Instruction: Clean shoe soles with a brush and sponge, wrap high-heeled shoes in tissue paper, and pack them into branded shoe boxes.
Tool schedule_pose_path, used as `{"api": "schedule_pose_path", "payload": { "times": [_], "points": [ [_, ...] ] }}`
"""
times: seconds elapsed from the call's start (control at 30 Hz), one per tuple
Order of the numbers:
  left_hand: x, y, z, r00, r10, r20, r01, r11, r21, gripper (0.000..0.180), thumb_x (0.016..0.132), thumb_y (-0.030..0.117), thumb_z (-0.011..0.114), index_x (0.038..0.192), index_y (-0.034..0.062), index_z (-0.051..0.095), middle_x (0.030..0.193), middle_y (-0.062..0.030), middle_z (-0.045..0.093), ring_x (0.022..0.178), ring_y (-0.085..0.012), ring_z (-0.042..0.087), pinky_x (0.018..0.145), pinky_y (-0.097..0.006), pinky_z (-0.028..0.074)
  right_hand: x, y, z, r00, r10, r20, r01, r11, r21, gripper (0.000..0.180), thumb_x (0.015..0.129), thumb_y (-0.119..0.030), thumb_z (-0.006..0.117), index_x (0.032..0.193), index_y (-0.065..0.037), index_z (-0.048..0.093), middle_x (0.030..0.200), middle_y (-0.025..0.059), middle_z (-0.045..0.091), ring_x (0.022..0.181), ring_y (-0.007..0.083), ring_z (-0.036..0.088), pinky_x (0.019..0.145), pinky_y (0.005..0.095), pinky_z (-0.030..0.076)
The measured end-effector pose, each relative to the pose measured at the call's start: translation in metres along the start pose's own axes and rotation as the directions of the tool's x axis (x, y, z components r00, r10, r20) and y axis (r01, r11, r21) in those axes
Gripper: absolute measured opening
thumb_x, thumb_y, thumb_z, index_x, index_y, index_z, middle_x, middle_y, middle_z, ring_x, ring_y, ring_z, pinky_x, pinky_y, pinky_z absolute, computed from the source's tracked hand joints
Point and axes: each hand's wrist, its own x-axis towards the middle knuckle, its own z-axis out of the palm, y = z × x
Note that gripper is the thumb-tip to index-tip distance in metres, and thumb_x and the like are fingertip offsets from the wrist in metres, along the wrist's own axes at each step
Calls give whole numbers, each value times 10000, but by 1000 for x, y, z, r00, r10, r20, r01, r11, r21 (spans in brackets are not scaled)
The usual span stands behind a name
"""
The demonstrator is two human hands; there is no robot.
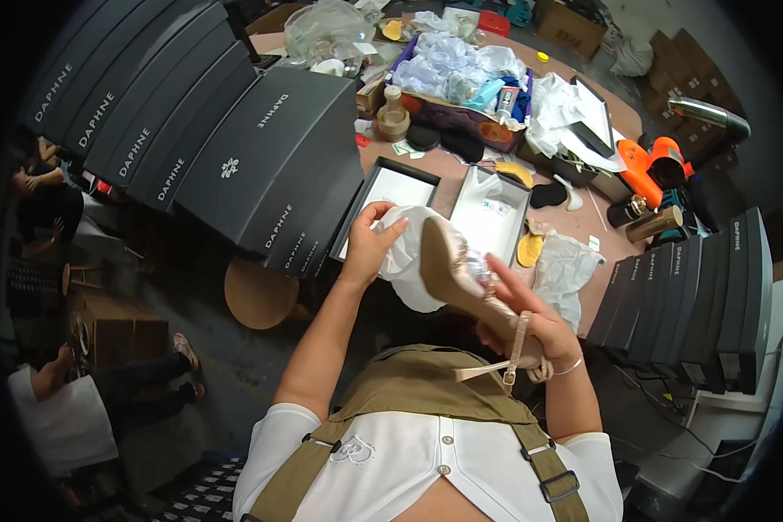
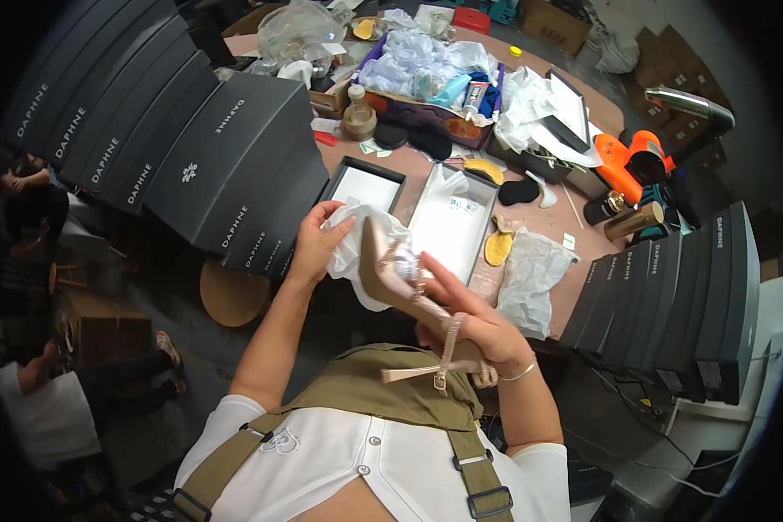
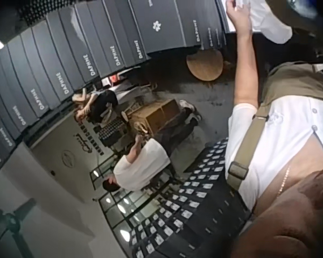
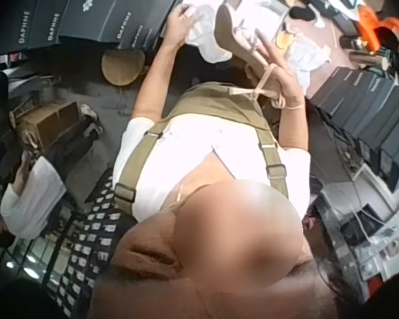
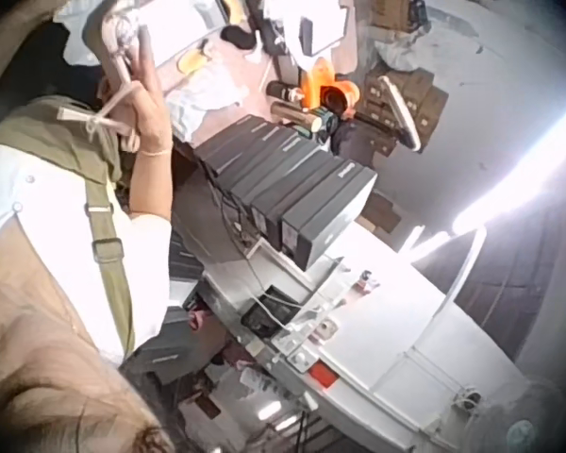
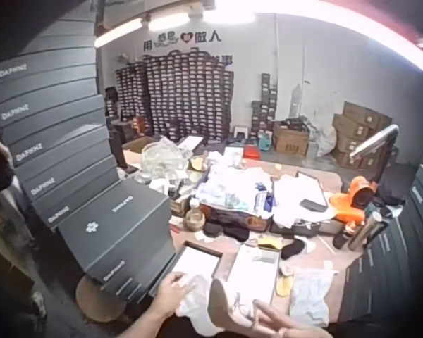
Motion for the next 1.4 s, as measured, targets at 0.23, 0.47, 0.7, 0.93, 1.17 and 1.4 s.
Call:
{"api": "schedule_pose_path", "payload": {
  "times": [0.23,0.47,0.7,0.93,1.17,1.4],
  "points": [
    [-41,52,22,893,401,203,-449,809,379,160,837,60,646,959,-43,636,920,-101,627,838,-180,603,756,-264,466,77,95,-32,987,-147,-68,78,798,-598,623,830,-144,462,1427,-45,314,1277,164,478,846,160,546,778,282,456],
    [-47,32,0,930,206,306,-345,777,526,250,772,-12,618,1019,-17,658,984,-127,604,910,-237,610,791,-303,480,53,113,-47,993,118,-25,-71,741,668,400,884,-186,484,1257,-63,412,1112,195,522,784,275,568,553,332,510],
    [-40,15,15,890,-54,453,-51,975,216,306,865,83,621,1151,-20,580,1059,-59,598,966,-108,556,828,-236,469,44,137,-49,998,10,66,-62,515,855,412,898,-255,477,1304,-221,414,1285,182,428,792,316,509,552,332,483],
    [-33,11,28,900,-135,414,37,971,235,313,852,141,647,1089,-61,613,981,-96,653,921,-146,592,833,-281,468,41,140,-50,992,-73,104,-57,478,877,561,897,-262,508,1423,-231,315,1376,257,350,779,298,519,552,331,483],
    [-33,7,36,907,-37,420,-103,947,305,288,855,131,641,1079,-50,627,980,-109,650,883,-172,622,779,-277,484,37,140,-55,994,-62,93,-56,439,897,535,892,-242,525,1397,-210,351,1369,265,355,768,329,546,544,342,492],
    [-65,64,64,683,542,490,-728,552,405,351,698,-46,630,1043,12,654,973,-118,591,772,-263,633,646,-320,516,51,102,-17,934,74,-351,195,716,670,331,962,-278,452,1196,-44,473,1084,123,579,904,210,595,649,338,526]
  ]
}}
